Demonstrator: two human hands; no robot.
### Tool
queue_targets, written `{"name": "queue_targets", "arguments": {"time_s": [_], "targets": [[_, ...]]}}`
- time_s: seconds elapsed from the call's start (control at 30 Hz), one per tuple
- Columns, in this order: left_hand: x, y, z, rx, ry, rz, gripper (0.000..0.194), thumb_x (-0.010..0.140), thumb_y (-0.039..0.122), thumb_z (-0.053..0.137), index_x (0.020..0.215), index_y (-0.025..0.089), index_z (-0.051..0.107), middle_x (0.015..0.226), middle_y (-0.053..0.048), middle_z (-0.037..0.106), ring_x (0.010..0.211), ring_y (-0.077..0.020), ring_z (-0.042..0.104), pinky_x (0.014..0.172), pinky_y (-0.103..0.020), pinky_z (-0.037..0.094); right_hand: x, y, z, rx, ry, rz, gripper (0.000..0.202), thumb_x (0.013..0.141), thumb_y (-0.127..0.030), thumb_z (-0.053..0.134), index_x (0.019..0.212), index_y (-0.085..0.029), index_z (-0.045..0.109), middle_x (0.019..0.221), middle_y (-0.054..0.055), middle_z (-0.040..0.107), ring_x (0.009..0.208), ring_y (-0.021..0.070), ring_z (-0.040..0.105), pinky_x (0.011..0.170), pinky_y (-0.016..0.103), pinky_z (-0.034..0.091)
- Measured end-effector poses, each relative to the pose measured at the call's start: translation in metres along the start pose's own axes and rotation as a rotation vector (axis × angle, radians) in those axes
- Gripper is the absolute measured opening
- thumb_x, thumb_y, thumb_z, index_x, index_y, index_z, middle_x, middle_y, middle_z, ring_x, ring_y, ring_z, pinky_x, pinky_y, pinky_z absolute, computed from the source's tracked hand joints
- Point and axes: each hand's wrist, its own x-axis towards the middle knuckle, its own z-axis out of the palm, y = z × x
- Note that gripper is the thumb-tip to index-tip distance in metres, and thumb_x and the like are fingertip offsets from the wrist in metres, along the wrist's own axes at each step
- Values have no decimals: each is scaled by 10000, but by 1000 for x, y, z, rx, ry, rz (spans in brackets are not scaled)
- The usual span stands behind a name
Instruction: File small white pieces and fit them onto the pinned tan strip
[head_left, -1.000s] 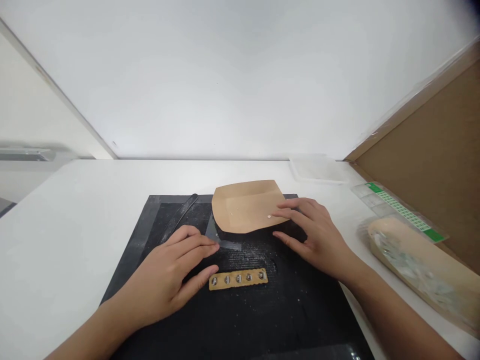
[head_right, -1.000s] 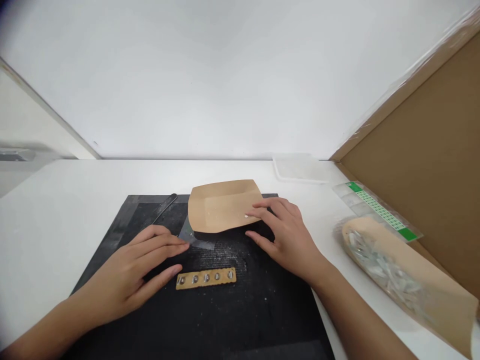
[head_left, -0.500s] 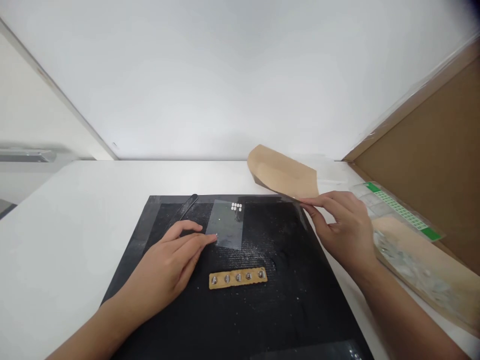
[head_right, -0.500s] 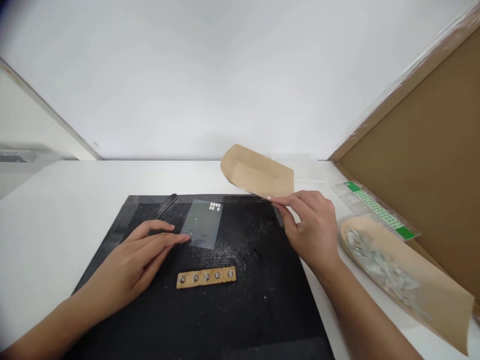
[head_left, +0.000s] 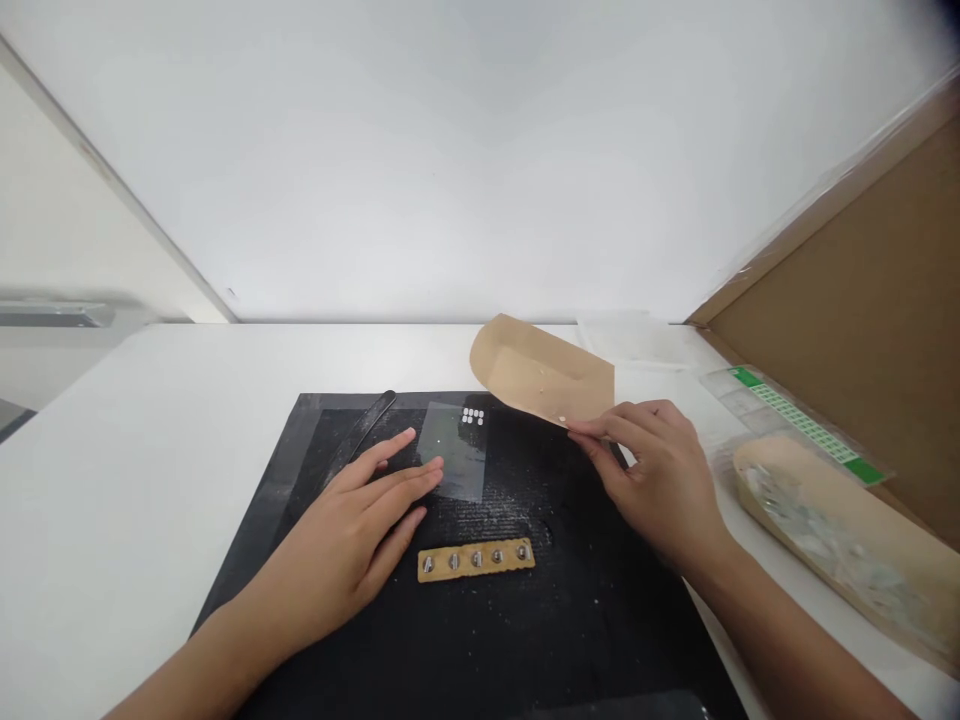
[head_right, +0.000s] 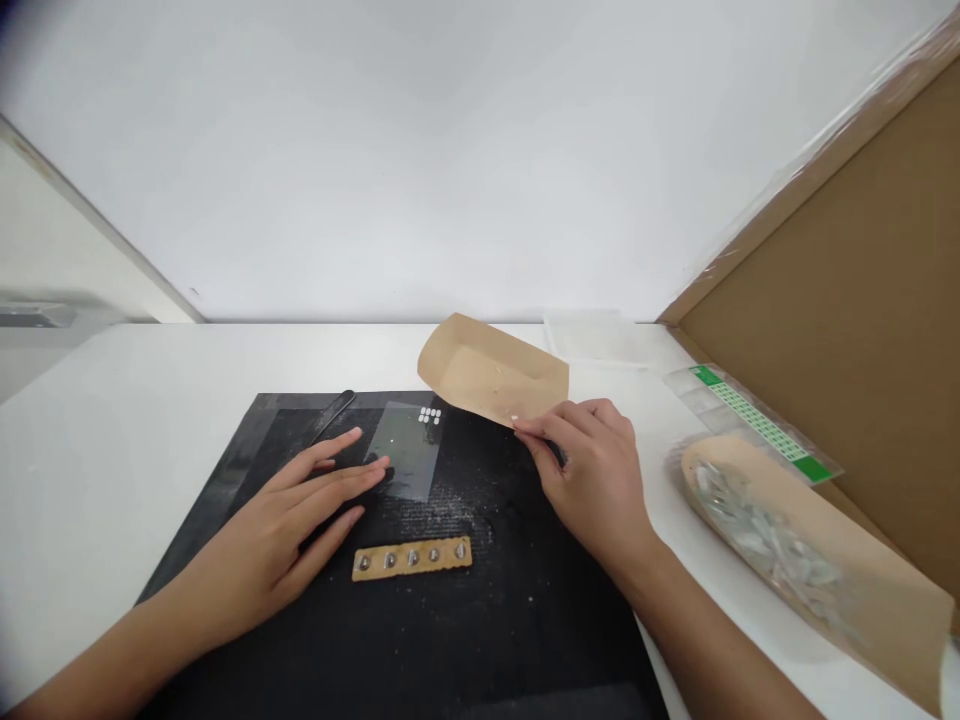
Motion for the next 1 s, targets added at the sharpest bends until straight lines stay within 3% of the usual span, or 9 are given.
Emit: {"name": "queue_targets", "arguments": {"time_s": [0.2,0.27,0.37,0.53,0.63,0.77,0.9,1.0], "targets": [[-1,-6,9,114,-73,-37,506,1103,268,500,1604,237,435,1577,-91,596,1573,-309,411,1181,-566,497,1,4,5,2,-76,-8,147,966,-353,758,1097,-288,771,990,38,766,957,288,610,856,435,447],[-1,-7,10,134,-94,-27,506,1102,279,509,1601,253,433,1581,-76,595,1543,-300,462,1216,-585,444,3,1,2,7,-48,-26,227,949,-404,783,1142,-285,760,1036,50,759,1013,300,624,877,439,440],[0,-5,9,119,-102,-28,454,1100,279,511,1553,278,483,1548,-47,630,1465,-277,557,1244,-595,382,4,-5,-6,70,30,-81,106,1004,-358,727,1071,-286,768,974,38,760,975,269,656,855,415,431],[2,3,1,61,-44,-103,332,1060,272,551,1384,266,622,1230,-39,764,1146,-237,709,1242,-589,346,1,-14,-13,246,130,-126,200,1060,-164,591,1141,-275,735,768,-22,736,786,184,671,813,368,452],[3,3,0,84,-29,-124,292,1033,327,594,1299,246,681,1068,-44,724,1011,-231,690,1219,-602,360,0,-19,-13,248,118,-94,247,1068,-150,542,1172,-270,732,779,-25,731,775,167,665,785,350,452],[2,-3,1,114,-42,-131,361,1016,403,622,1339,252,678,1215,-79,692,1154,-270,665,1244,-634,295,0,-20,-13,342,27,-127,257,1056,-145,535,1175,-258,732,814,-16,735,803,167,673,775,341,468],[0,-6,1,88,-102,-82,442,1019,462,632,1428,297,618,1481,-55,659,1390,-298,596,1297,-628,136,-1,-19,-12,439,-126,-291,326,1020,-135,606,1309,-259,692,929,-16,793,824,151,717,801,343,473],[-1,-7,-1,80,-113,-79,463,1014,486,647,1442,311,612,1529,-37,644,1410,-291,598,1304,-593,102,0,-23,-10,468,-236,-395,353,999,-200,708,1340,-290,693,1077,-3,811,897,145,749,810,337,464]]}}
